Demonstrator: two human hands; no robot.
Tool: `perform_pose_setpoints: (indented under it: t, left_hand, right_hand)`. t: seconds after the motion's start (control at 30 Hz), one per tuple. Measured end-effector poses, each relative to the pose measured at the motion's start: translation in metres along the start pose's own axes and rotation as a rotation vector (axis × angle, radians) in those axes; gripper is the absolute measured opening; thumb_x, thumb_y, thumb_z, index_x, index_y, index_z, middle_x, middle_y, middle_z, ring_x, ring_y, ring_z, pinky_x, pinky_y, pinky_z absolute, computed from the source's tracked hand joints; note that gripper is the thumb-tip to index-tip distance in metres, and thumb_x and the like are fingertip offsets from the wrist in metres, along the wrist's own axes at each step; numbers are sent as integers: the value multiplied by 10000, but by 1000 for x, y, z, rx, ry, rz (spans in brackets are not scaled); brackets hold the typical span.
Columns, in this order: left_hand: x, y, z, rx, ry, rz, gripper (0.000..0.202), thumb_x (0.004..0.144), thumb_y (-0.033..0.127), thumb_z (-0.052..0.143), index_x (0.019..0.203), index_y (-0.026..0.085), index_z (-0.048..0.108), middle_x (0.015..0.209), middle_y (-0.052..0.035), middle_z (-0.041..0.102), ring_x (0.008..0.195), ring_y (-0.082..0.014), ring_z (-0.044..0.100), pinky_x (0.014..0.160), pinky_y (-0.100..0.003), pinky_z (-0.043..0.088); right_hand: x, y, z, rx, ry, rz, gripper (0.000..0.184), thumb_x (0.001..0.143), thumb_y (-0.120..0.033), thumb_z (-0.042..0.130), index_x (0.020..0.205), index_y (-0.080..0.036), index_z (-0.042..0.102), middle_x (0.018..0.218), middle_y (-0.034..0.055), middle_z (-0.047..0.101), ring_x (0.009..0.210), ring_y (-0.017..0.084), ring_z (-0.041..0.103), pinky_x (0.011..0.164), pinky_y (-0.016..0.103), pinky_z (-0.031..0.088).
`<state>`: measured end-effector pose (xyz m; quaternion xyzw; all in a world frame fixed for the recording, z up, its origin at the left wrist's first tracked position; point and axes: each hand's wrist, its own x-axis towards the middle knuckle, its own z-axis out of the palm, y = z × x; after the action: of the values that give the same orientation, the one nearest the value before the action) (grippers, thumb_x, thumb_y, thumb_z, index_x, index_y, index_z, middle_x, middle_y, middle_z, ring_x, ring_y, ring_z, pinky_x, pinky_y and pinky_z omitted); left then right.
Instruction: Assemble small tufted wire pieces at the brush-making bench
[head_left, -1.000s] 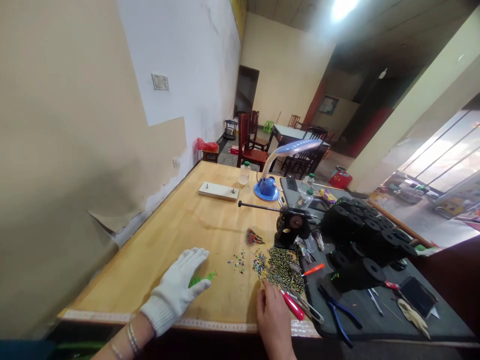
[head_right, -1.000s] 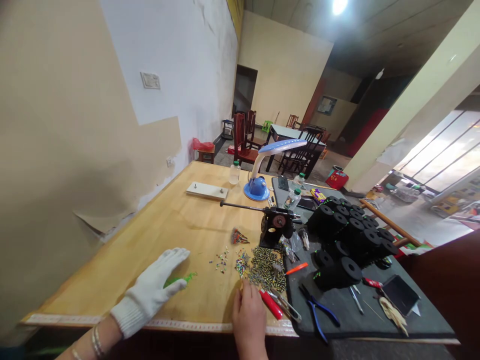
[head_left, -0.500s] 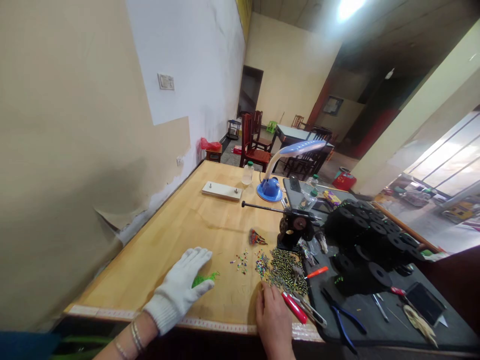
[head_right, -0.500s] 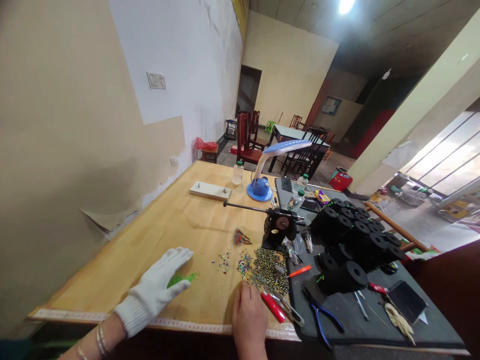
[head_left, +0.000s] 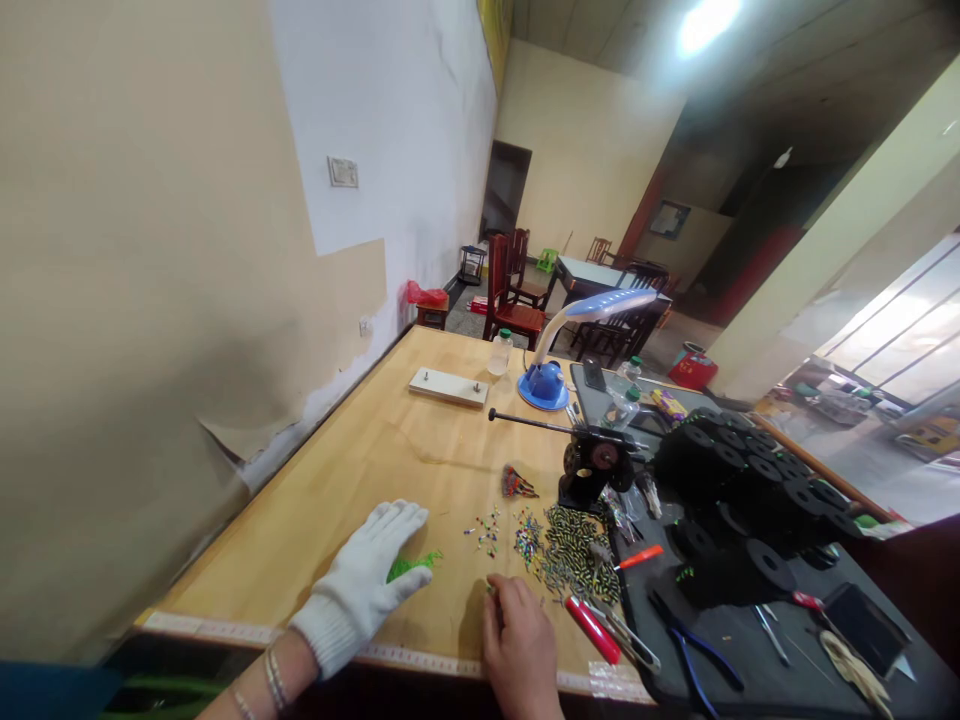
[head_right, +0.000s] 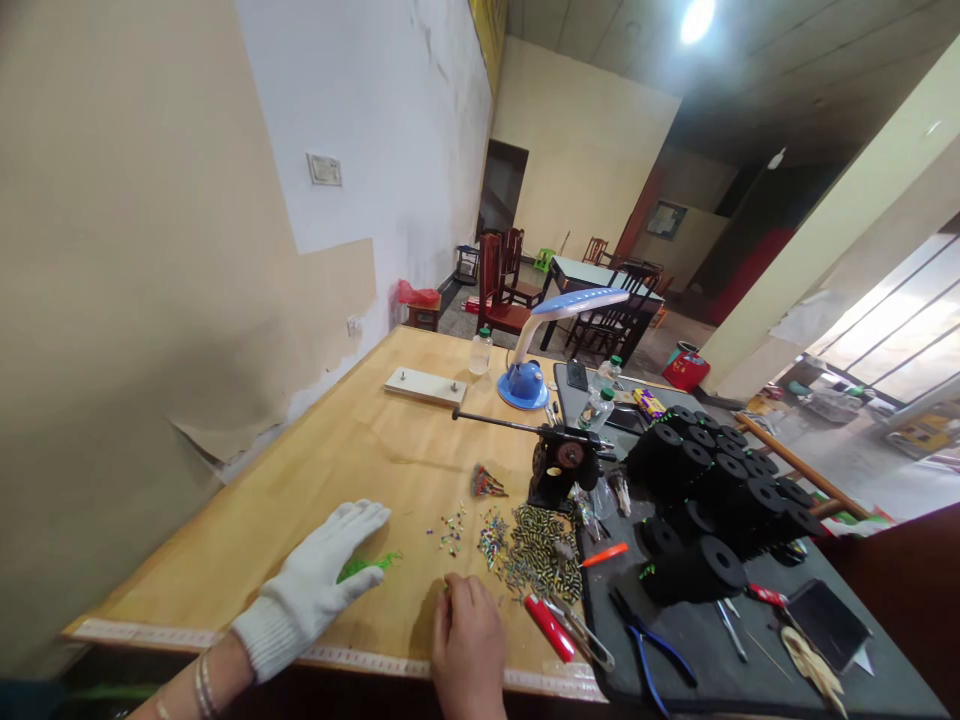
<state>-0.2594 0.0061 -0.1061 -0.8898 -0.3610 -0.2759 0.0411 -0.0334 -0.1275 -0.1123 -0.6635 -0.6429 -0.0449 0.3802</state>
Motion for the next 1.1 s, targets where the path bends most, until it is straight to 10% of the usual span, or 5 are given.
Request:
perform_pose_setpoints:
  t: [0.5,1.1]
  left_hand:
    - [-2,0,4,33,-4,-2,698,809,643,567,1367,229,503,1403,-81,542,1308,-300,479,1101,-479,413]
    - [-2,2,3,22,-67,-29,729,811,650,558,1395,223,472,1435,-97,504,1344,-318,429,1110,-525,383]
  right_hand:
    - [70,9,-5,-408,-364,157,347,893,-99,540,1177,-266,648,950,64,638,911,226,606,734,276,434]
    - [23,-5,-23,-125,-396,44,203,921,-138,525,979,-257,679,874,29,635,852,202,595,722,283,398]
